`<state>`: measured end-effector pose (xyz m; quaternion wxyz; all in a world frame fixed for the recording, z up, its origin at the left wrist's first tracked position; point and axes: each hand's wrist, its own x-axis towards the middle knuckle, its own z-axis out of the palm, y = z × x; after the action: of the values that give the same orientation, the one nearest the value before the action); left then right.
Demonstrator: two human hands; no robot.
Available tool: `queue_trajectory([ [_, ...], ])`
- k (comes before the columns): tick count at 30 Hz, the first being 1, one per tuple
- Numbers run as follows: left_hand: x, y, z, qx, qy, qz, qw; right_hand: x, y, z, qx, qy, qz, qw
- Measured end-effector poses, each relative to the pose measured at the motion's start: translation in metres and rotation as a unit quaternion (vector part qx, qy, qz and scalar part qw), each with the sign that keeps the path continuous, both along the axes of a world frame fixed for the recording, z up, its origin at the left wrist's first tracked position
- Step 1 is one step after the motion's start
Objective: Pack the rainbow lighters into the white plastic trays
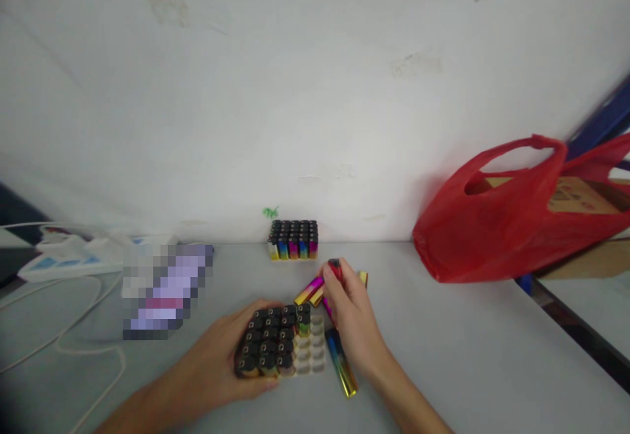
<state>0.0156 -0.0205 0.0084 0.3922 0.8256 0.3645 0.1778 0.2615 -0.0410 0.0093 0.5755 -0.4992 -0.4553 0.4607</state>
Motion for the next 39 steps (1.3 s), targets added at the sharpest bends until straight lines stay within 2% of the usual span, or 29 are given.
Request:
queue_trajectory([
  [3, 0.0006, -0.0001, 0.0014, 0.002, 0.002, 0.001, 1.0, -0.0013, -0.0006, 0.0012, -0.07, 0.11, 0.049, 0.99],
  [9, 0.0002, 0.0007, -0.0009, 0.0, -0.006, -0.002, 1.0, -0.0027, 0.0013, -0.0019, -0.113, 0.254, 0.109, 0.955],
  [17, 0.0015, 0.0002, 0.0021, 0.004, -0.001, 0.004, 1.0, -0.0011, 0.0016, -0.0007, -0.115, 0.288, 0.124, 0.942],
  [26, -0.0014, 0.0, -0.0024, 0.006, -0.002, 0.004, 1.0, -0.0035, 0.0004, -0.0024, -0.122, 0.306, 0.156, 0.931],
  [34, -0.0008, 0.0013, -0.0042, 0.005, -0.003, 0.002, 1.0, -0.0055, -0.0035, -0.0017, -0.111, 0.313, 0.131, 0.934],
  [39, -0.0006, 0.0016, -0.0048, 0.008, -0.003, 0.006, 1.0, -0.0104, -0.0023, 0.0011, -0.089, 0.284, 0.057, 0.953],
])
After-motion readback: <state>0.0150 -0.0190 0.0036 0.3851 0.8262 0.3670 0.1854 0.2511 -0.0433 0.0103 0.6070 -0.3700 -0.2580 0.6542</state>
